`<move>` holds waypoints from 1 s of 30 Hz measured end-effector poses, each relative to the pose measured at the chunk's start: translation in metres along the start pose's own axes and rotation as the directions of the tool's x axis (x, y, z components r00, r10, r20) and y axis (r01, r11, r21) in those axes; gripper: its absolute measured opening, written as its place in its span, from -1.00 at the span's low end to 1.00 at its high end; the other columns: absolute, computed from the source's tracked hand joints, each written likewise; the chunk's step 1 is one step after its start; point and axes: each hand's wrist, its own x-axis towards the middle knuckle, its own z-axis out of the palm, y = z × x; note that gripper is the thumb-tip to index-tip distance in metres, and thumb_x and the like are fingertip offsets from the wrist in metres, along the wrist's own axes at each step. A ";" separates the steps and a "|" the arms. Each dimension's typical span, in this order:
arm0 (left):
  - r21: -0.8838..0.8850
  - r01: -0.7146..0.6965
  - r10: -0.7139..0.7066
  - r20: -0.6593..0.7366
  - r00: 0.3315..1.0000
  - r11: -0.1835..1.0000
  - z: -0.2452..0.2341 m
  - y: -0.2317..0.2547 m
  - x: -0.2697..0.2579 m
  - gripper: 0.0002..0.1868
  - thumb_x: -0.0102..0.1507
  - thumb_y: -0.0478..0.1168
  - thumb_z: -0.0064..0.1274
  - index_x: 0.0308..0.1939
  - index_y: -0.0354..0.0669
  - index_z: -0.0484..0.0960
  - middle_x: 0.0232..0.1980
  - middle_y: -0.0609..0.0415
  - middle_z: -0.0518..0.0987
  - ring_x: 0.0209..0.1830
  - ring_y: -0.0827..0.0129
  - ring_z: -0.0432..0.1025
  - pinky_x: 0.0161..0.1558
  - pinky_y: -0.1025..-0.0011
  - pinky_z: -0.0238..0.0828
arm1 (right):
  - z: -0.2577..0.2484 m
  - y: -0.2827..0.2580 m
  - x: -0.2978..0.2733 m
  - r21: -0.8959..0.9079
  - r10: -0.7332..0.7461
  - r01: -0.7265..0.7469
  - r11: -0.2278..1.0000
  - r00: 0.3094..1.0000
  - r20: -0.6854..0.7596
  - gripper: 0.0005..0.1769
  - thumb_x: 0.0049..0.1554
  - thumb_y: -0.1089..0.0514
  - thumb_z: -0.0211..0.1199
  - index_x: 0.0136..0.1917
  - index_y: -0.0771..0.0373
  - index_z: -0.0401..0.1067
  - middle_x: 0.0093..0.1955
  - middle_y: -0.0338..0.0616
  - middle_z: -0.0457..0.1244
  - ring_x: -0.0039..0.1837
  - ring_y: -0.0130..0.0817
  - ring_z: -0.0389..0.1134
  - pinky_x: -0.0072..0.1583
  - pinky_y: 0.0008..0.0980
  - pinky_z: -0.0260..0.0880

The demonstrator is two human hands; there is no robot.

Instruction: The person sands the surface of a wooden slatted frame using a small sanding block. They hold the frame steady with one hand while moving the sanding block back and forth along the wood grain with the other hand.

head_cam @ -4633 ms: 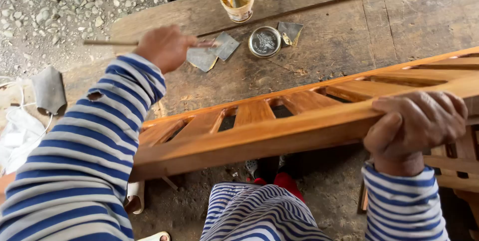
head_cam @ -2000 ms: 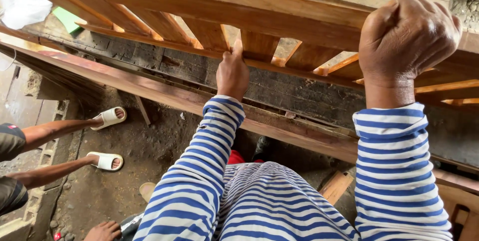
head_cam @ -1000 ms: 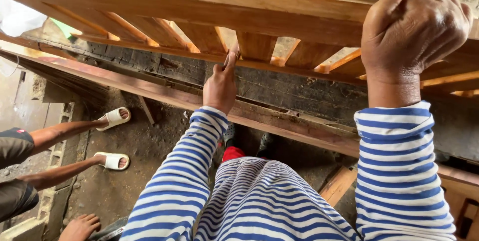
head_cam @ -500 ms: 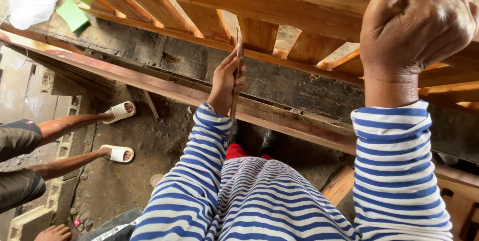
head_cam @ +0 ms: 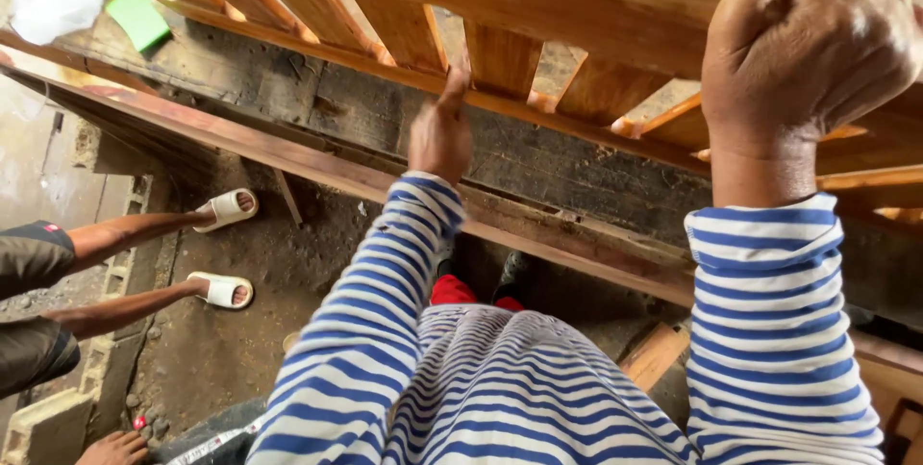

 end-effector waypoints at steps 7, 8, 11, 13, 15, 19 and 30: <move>-0.826 0.475 0.125 0.459 0.879 -0.305 -0.027 -0.007 -0.012 -0.51 0.43 -0.17 -0.16 0.47 0.04 0.35 -0.40 0.17 0.39 -0.69 0.63 0.07 -0.72 0.65 -0.03 | 0.016 0.005 0.006 0.028 0.026 -0.027 0.999 1.000 0.018 -0.46 0.57 0.03 0.04 -0.30 0.05 0.20 -0.39 -0.27 0.08 -0.32 -0.30 0.16 -0.10 -0.25 0.22; -0.830 0.477 0.084 0.474 0.876 -0.290 -0.014 -0.014 -0.012 -0.54 0.41 -0.16 -0.11 0.42 0.09 0.42 -0.39 0.12 0.34 -0.69 0.60 -0.01 -0.68 0.63 -0.16 | 0.015 0.005 0.003 0.030 0.025 -0.028 0.999 0.996 0.091 -0.43 0.58 0.10 0.12 -0.29 0.16 0.14 -0.36 -0.10 0.10 -0.28 -0.08 0.21 -0.18 -0.08 -0.01; -0.798 -0.148 0.052 -0.145 0.988 0.585 0.037 -0.033 0.017 -0.68 0.38 -0.30 -0.04 0.20 -0.25 0.61 0.29 -0.07 0.57 0.36 0.47 0.36 0.38 0.55 0.15 | 0.035 0.019 0.002 0.108 0.087 -0.107 0.988 0.980 0.179 -0.46 0.67 0.09 0.15 -0.19 0.17 0.19 -0.26 -0.16 0.16 -0.25 -0.21 0.25 -0.23 -0.12 0.07; -0.488 -0.150 0.100 -0.127 0.987 0.860 -0.022 -0.012 -0.009 -0.44 0.26 -0.34 -0.11 0.35 0.16 0.35 0.15 -0.20 0.53 -0.03 0.01 0.41 -0.04 0.15 0.26 | 0.027 0.012 0.003 -0.002 0.057 -0.057 0.998 0.988 0.140 -0.42 0.68 -0.01 0.12 -0.23 0.08 0.21 -0.31 -0.17 0.14 -0.30 -0.13 0.22 -0.24 -0.11 0.02; -0.101 -0.166 0.157 -0.089 0.984 0.981 -0.034 -0.002 -0.004 -0.09 0.15 -0.39 -0.18 0.51 0.56 0.09 0.02 -0.34 0.48 -0.42 -0.45 0.46 -0.46 -0.25 0.36 | 0.020 0.014 0.009 -0.150 0.042 -0.027 0.988 0.994 0.098 -0.37 0.68 -0.11 0.09 -0.27 0.00 0.22 -0.37 -0.18 0.11 -0.35 -0.04 0.18 -0.24 -0.10 -0.03; 0.121 -0.113 0.119 -0.046 0.992 0.986 0.003 -0.022 -0.017 -0.13 0.15 -0.35 -0.07 0.55 0.20 0.11 -0.11 -0.28 0.39 -0.59 -0.22 0.42 -0.62 -0.15 0.30 | 0.003 -0.001 -0.004 0.003 -0.015 0.015 1.000 0.999 0.047 -0.35 0.64 -0.04 0.00 -0.34 0.02 0.24 -0.41 -0.34 0.09 -0.36 -0.38 0.13 -0.15 -0.34 0.15; -0.519 0.619 0.444 0.432 0.785 -0.590 -0.027 -0.016 -0.050 -0.67 0.47 -0.10 -0.16 0.33 0.23 0.40 -0.34 0.23 0.22 -0.66 0.71 -0.07 -0.75 0.78 -0.18 | -0.011 -0.013 0.007 -0.107 0.009 -0.016 0.994 0.998 -0.063 -0.45 0.48 -0.01 0.04 -0.39 -0.08 0.26 -0.43 -0.43 0.13 -0.40 -0.40 0.11 -0.13 -0.37 0.15</move>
